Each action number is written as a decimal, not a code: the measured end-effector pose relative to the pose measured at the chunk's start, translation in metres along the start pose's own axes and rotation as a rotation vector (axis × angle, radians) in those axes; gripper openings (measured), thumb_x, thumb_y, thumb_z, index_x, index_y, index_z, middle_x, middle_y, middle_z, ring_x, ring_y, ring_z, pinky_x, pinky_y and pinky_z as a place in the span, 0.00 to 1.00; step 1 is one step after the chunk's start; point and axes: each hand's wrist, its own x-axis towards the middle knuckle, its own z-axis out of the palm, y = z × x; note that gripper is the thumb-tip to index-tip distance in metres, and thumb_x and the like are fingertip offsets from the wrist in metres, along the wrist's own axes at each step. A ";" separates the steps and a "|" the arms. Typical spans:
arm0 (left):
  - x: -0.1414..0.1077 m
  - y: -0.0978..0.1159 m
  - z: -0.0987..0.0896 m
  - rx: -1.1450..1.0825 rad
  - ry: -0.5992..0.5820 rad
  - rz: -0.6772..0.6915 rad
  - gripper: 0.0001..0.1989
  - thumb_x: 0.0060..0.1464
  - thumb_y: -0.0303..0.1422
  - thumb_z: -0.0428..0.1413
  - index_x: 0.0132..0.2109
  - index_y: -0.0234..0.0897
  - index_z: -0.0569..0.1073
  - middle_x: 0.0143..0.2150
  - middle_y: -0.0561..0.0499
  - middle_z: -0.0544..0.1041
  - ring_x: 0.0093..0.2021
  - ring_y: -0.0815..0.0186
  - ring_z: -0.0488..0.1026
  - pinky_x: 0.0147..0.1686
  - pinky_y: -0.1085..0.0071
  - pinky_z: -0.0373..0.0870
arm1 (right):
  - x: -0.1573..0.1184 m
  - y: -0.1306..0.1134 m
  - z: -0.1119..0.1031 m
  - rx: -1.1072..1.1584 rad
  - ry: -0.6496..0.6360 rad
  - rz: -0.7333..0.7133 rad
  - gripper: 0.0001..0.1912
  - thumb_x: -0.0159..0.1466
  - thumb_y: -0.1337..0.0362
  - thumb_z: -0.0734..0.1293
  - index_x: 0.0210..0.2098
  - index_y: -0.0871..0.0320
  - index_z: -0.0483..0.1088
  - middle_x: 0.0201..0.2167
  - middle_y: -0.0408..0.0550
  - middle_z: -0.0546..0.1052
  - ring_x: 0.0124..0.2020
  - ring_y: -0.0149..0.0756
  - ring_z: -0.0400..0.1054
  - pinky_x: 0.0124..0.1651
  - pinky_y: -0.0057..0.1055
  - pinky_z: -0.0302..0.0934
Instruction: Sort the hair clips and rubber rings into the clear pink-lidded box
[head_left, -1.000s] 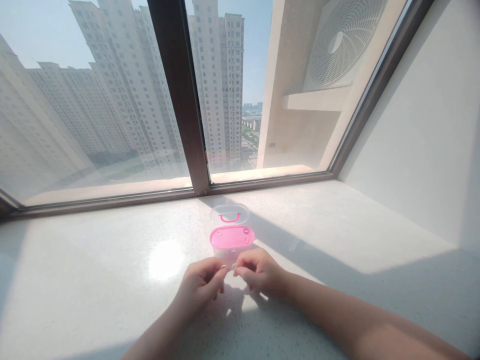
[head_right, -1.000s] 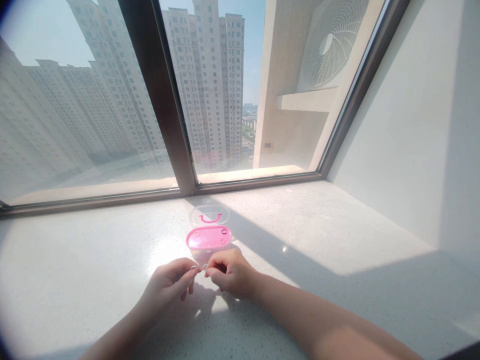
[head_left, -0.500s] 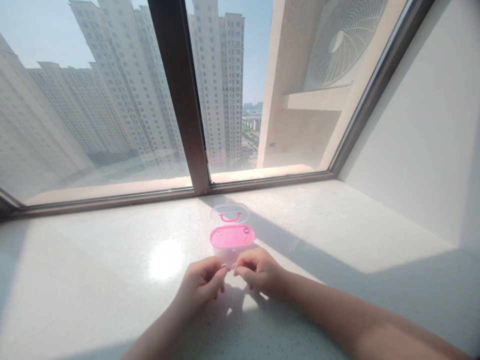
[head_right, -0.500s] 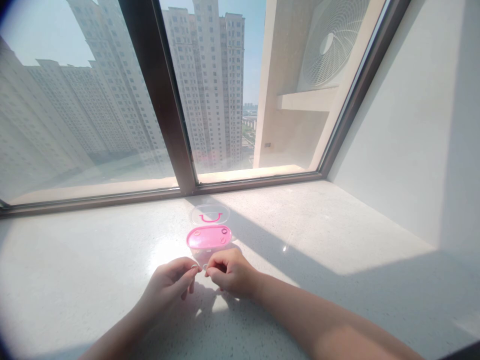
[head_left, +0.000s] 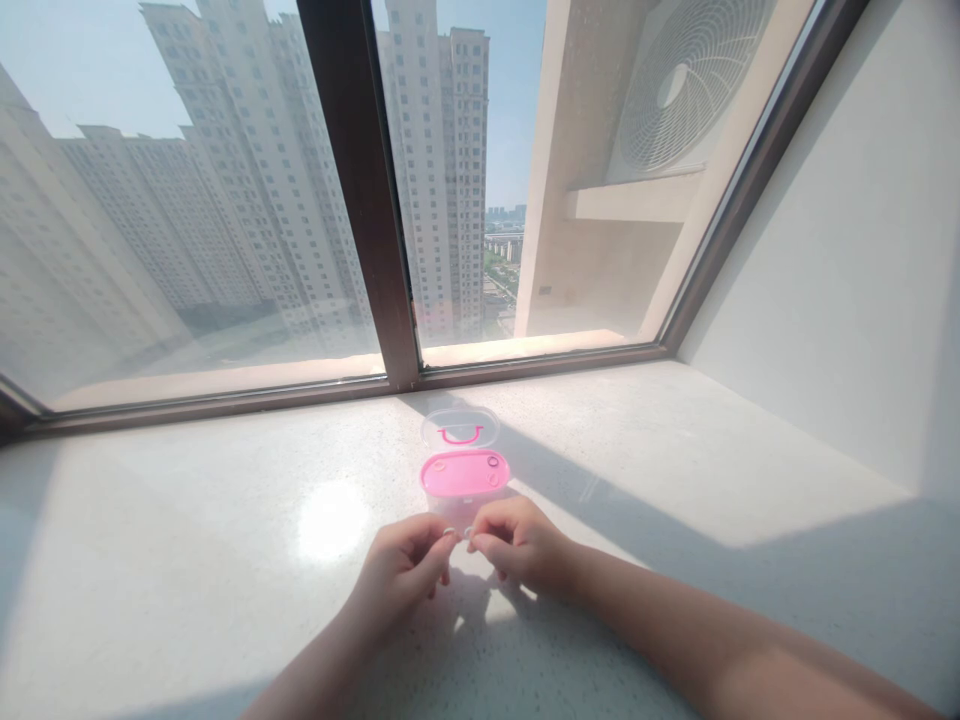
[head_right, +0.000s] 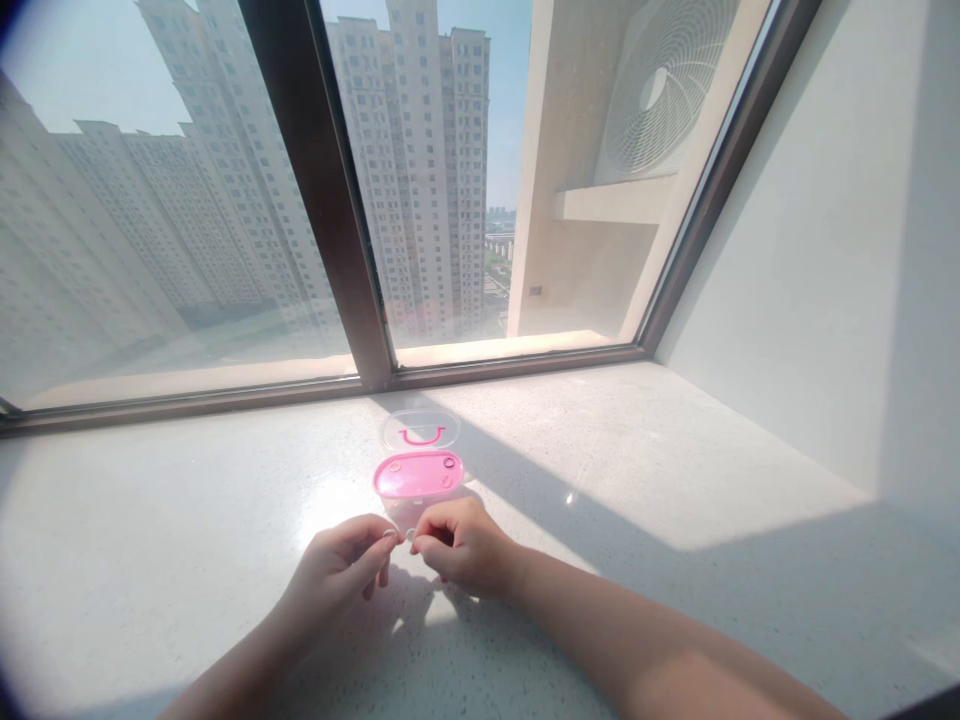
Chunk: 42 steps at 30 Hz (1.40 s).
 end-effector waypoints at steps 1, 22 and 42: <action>0.000 0.000 0.000 0.000 0.000 -0.002 0.15 0.57 0.40 0.53 0.30 0.32 0.73 0.20 0.53 0.70 0.19 0.71 0.66 0.21 0.76 0.62 | 0.000 0.000 0.000 -0.001 -0.001 -0.003 0.07 0.57 0.68 0.63 0.28 0.64 0.74 0.15 0.40 0.67 0.16 0.26 0.61 0.17 0.21 0.59; 0.000 0.002 0.001 -0.011 0.023 0.000 0.15 0.56 0.40 0.54 0.29 0.33 0.73 0.19 0.54 0.70 0.18 0.71 0.65 0.20 0.76 0.62 | 0.000 0.000 0.000 -0.017 0.006 -0.001 0.07 0.57 0.69 0.64 0.28 0.64 0.74 0.16 0.40 0.67 0.16 0.26 0.61 0.17 0.19 0.57; 0.002 0.000 0.001 -0.013 0.020 -0.009 0.14 0.55 0.40 0.55 0.29 0.33 0.74 0.19 0.54 0.70 0.18 0.71 0.66 0.20 0.77 0.62 | 0.000 0.001 0.000 0.014 0.002 0.024 0.07 0.57 0.67 0.64 0.29 0.64 0.74 0.16 0.40 0.67 0.16 0.26 0.62 0.18 0.21 0.60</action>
